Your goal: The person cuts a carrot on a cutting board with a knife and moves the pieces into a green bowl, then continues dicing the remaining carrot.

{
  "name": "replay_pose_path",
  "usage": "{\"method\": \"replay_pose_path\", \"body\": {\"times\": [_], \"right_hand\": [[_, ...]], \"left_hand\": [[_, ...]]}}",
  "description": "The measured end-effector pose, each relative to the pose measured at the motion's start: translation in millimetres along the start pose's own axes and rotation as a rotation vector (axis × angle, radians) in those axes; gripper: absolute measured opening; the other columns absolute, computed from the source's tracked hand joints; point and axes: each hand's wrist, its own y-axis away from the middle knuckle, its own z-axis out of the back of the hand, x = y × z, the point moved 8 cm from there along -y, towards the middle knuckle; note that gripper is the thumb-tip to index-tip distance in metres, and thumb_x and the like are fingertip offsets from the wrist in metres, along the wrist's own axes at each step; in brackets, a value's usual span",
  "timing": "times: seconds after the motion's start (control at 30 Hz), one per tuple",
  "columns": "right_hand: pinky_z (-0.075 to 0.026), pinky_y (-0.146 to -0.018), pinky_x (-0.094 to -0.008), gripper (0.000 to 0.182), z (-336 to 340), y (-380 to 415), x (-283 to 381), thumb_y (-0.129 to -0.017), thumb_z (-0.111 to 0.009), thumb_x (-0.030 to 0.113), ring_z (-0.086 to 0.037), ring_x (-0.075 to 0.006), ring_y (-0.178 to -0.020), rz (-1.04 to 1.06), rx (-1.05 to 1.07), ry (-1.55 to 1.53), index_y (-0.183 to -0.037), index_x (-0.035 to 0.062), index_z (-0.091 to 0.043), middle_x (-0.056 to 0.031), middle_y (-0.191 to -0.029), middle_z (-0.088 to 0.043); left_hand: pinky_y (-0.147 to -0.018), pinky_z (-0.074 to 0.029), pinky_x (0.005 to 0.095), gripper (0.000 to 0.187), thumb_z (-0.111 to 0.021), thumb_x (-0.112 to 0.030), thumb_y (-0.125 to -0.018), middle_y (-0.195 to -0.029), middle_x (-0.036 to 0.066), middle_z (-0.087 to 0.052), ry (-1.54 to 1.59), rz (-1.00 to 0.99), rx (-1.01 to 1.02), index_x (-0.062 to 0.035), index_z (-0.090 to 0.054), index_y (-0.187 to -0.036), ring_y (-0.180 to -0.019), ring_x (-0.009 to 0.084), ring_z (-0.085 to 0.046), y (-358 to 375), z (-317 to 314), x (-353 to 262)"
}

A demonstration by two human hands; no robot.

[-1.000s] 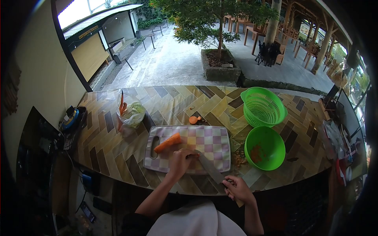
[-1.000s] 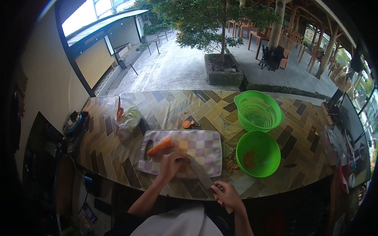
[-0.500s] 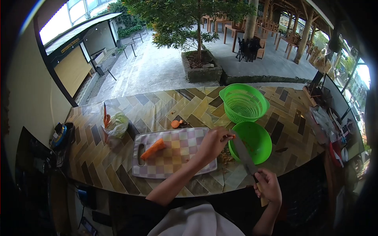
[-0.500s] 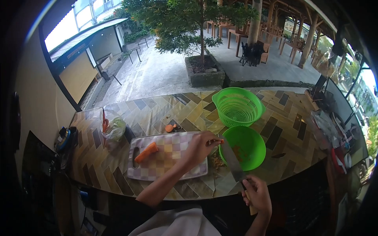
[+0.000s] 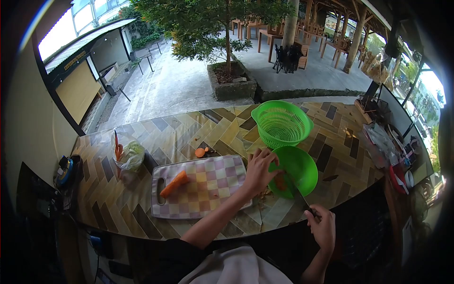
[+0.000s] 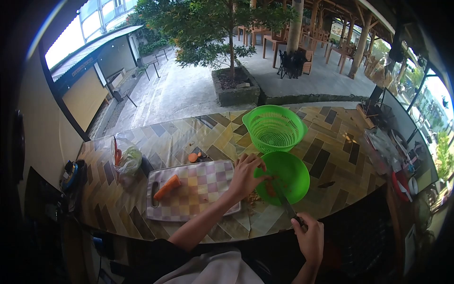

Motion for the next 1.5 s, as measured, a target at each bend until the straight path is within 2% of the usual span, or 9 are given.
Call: {"method": "replay_pose_path", "body": {"times": [0.3,0.5,0.6,0.73,0.83,0.97,1.17,1.33,1.5], "right_hand": [[-0.039,-0.044,-0.0265,0.024,2,1,-7,-0.091,-0.07,0.014,-0.054,-0.0086,-0.047,-0.033,-0.01,-0.093,-0.103,-0.0059,-0.065,-0.0069,-0.058,-0.059],[-0.036,-0.043,-0.0239,0.019,-57,6,8,-0.094,-0.066,0.013,-0.049,-0.0053,-0.046,-0.049,0.385,-0.38,-0.099,-0.0043,-0.061,-0.004,-0.06,-0.057],[-0.036,-0.042,-0.023,0.021,-109,10,9,-0.097,-0.063,0.016,-0.048,-0.005,-0.045,-0.055,0.589,-0.314,-0.104,-0.0043,-0.06,-0.0029,-0.06,-0.057],[-0.038,-0.043,-0.0226,0.027,-150,13,6,-0.098,-0.062,0.02,-0.049,-0.005,-0.047,-0.061,0.744,-0.301,-0.108,-0.0048,-0.059,-0.0023,-0.061,-0.057],[-0.039,-0.044,-0.0237,0.028,-158,15,3,-0.098,-0.062,0.022,-0.049,-0.0058,-0.046,-0.082,0.778,-0.31,-0.108,-0.0038,-0.06,-0.0025,-0.061,-0.057],[-0.038,-0.043,-0.0235,0.028,-165,12,-4,-0.099,-0.061,0.023,-0.049,-0.0059,-0.046,-0.088,0.816,-0.35,-0.108,-0.0034,-0.06,-0.0023,-0.06,-0.057],[-0.036,-0.04,-0.0226,0.025,-144,11,-4,-0.099,-0.061,0.02,-0.047,-0.0056,-0.044,-0.137,0.741,-0.475,-0.109,-0.0032,-0.059,-0.0021,-0.06,-0.056],[-0.035,-0.039,-0.023,0.02,-63,6,1,-0.099,-0.059,0.016,-0.047,-0.006,-0.043,-0.176,0.456,-0.542,-0.105,-0.0039,-0.059,-0.0027,-0.059,-0.055],[-0.034,-0.038,-0.0242,0.016,-3,11,-13,-0.098,-0.06,0.012,-0.047,-0.0064,-0.043,-0.146,0.059,-0.367,-0.102,-0.0036,-0.06,-0.0031,-0.058,-0.053]], "left_hand": [[-0.089,-0.044,0.0389,0.016,-0.074,-0.004,-0.077,-0.093,0.007,-0.068,0.059,0.02,-0.02,-0.0077,-0.072,-0.092,-0.096,0.0283,-0.061,22,25,19],[-0.074,-0.052,0.0336,0.022,-0.076,-0.002,-0.075,-0.095,0.009,-0.071,0.041,0.373,-0.01,-0.0043,-0.073,-0.097,-0.085,0.0195,-0.067,97,102,80],[-0.073,-0.054,0.0307,0.024,-0.073,0.003,-0.074,-0.09,0.01,-0.072,-0.004,0.527,0.141,-0.0007,-0.073,-0.098,-0.079,0.0213,-0.07,138,122,119],[-0.074,-0.056,0.0308,0.021,-0.069,0.008,-0.073,-0.086,0.013,-0.074,0.036,0.438,0.118,0.0003,-0.076,-0.092,-0.082,0.0228,-0.073,140,130,101],[-0.075,-0.055,0.0321,0.018,-0.07,0.006,-0.074,-0.087,0.014,-0.073,-0.044,0.521,0.102,0.0012,-0.076,-0.09,-0.081,0.0246,-0.073,139,124,99],[-0.074,-0.055,0.0349,0.018,-0.073,0.002,-0.074,-0.092,0.014,-0.072,-0.024,0.387,0.089,0.0006,-0.075,-0.093,-0.084,0.0266,-0.071,141,117,106],[-0.069,-0.053,0.0345,0.012,-0.073,0.0,-0.079,-0.089,0.012,-0.07,0.108,0.314,0.054,0.0006,-0.073,-0.092,-0.079,0.0258,-0.065,111,106,93],[-0.064,-0.053,0.0324,0.009,-0.072,-0.005,-0.085,-0.089,0.011,-0.071,0.15,0.148,-0.041,-0.002,-0.073,-0.094,-0.071,0.0224,-0.066,31,78,19],[-0.066,-0.054,0.0377,0.012,-0.072,-0.007,-0.082,-0.085,0.013,-0.069,0.123,0.081,0.127,-0.0027,-0.073,-0.093,-0.072,0.0297,-0.068,5,-14,-2]]}}
